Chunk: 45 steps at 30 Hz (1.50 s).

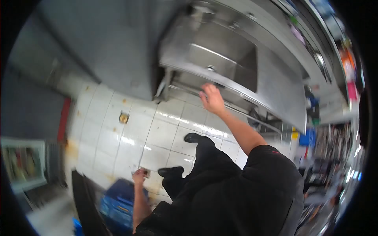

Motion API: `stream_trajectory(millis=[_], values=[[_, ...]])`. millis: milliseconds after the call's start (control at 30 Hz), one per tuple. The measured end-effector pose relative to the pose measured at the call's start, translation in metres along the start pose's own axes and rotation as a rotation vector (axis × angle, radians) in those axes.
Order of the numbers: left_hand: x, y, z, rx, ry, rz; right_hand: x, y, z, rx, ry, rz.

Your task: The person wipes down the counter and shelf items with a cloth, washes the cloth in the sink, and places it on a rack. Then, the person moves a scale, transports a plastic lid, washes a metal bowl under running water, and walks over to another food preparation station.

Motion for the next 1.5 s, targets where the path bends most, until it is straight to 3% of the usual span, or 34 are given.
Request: stream_trajectory(millis=[67,100,133,200,233,267,300,333,400,500,533,600,667,700,733,800,867,900,933,967,1000,1067,1133,1167,1233,1300,1333,1400,1467,1500], values=[[-0.131,0.016,0.138,-0.460,-0.238,-0.123,0.088,0.001,0.115,-0.146,0.066,0.222],[-0.114,0.068,0.191,-0.635,-0.335,-0.155,0.135,0.042,0.088,-0.266,0.061,0.298],[-0.156,0.128,0.273,-0.772,-0.443,-0.185,0.164,0.070,0.153,-0.437,0.006,0.325],[-0.215,0.173,0.361,-0.879,-0.412,-0.218,0.222,0.153,0.266,-0.619,0.455,0.405],[-0.242,0.197,0.406,-0.974,-0.432,-0.213,0.245,0.200,0.325,-0.921,0.497,0.299],[-0.270,0.219,0.445,-1.061,-0.444,-0.204,0.269,0.238,0.370,-1.065,0.539,0.244],[-0.294,0.229,0.472,-1.066,-0.367,-0.225,0.283,0.270,0.403,-1.201,0.579,0.177],[-0.307,0.237,0.496,-1.080,-0.282,-0.241,0.284,0.282,0.413,-1.204,0.572,0.170],[-0.339,0.251,0.543,-1.144,-0.363,-0.171,0.290,0.305,0.439,-1.376,0.564,0.200],[-0.393,0.243,0.578,-1.023,-0.155,-0.278,0.244,0.232,0.438,-1.216,0.555,0.181],[-0.413,0.236,0.585,-1.023,-0.166,-0.285,0.226,0.197,0.432,-1.107,0.400,0.211],[-0.453,0.216,0.584,-0.935,-0.119,-0.382,0.176,0.120,0.396,-0.708,0.447,0.168],[-0.490,0.214,0.587,-0.952,-0.212,-0.396,0.131,0.055,0.358,-0.481,0.177,-0.048],[-0.512,0.211,0.587,-0.965,-0.279,-0.424,0.129,0.026,0.326,-0.241,0.095,-0.104],[-0.529,0.206,0.590,-0.975,-0.350,-0.451,0.136,0.015,0.338,-0.234,0.094,-0.096],[-0.558,0.203,0.614,-1.012,-0.404,-0.463,0.180,0.017,0.395,-0.386,0.134,0.127],[-0.596,0.184,0.648,-1.035,-0.379,-0.503,0.234,0.080,0.480,-1.019,0.365,0.308],[-0.619,0.167,0.673,-1.028,-0.302,-0.523,0.243,0.113,0.510,-1.142,0.630,0.386],[-0.639,0.193,0.714,-0.974,-0.281,-0.518,0.237,0.124,0.530,-1.211,0.642,0.402],[-0.663,0.206,0.761,-1.077,-0.345,-0.452,0.221,0.099,0.527,-1.087,0.553,0.302],[-0.696,0.188,0.800,-1.267,-0.194,-0.439,0.205,0.070,0.517,-0.961,0.463,0.203],[-0.735,0.207,0.861,-1.275,0.066,-0.568,0.165,-0.004,0.459,-0.470,0.211,0.155],[-0.765,0.210,0.871,-1.137,-0.108,-0.702,0.130,-0.060,0.407,-0.375,-0.253,-0.027],[-0.766,0.196,0.859,-1.120,-0.119,-0.706,0.134,-0.080,0.386,-0.391,-0.261,-0.036],[-0.772,0.167,0.820,-1.348,-0.562,-0.539,0.110,-0.091,0.368,-0.731,-0.608,-0.282],[-0.788,0.096,0.714,-1.142,-1.205,-0.895,0.092,-0.086,0.385,-0.851,-0.592,-0.160],[-0.775,0.089,0.702,-1.225,-1.155,-0.820,0.083,-0.075,0.401,-0.962,-0.571,-0.042],[-0.776,0.097,0.708,-1.313,-1.104,-0.752,0.032,-0.055,0.435,-1.052,-0.495,-0.050],[-0.784,0.106,0.731,-0.873,-0.615,-0.696,-0.031,-0.022,0.461,-1.259,-0.672,-0.002],[-0.790,0.133,0.743,-0.883,-0.620,-0.724,-0.028,-0.029,0.443,-1.404,-0.921,0.072]])
Point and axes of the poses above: each hand's wrist, its own y-axis away from the middle knuckle, its own x-axis out of the back of the hand, z = x × y, the point moved 10 cm from there along -y, towards the middle knuckle, and after that the axes turned 2 degrees about z, right-handed, at the moved point
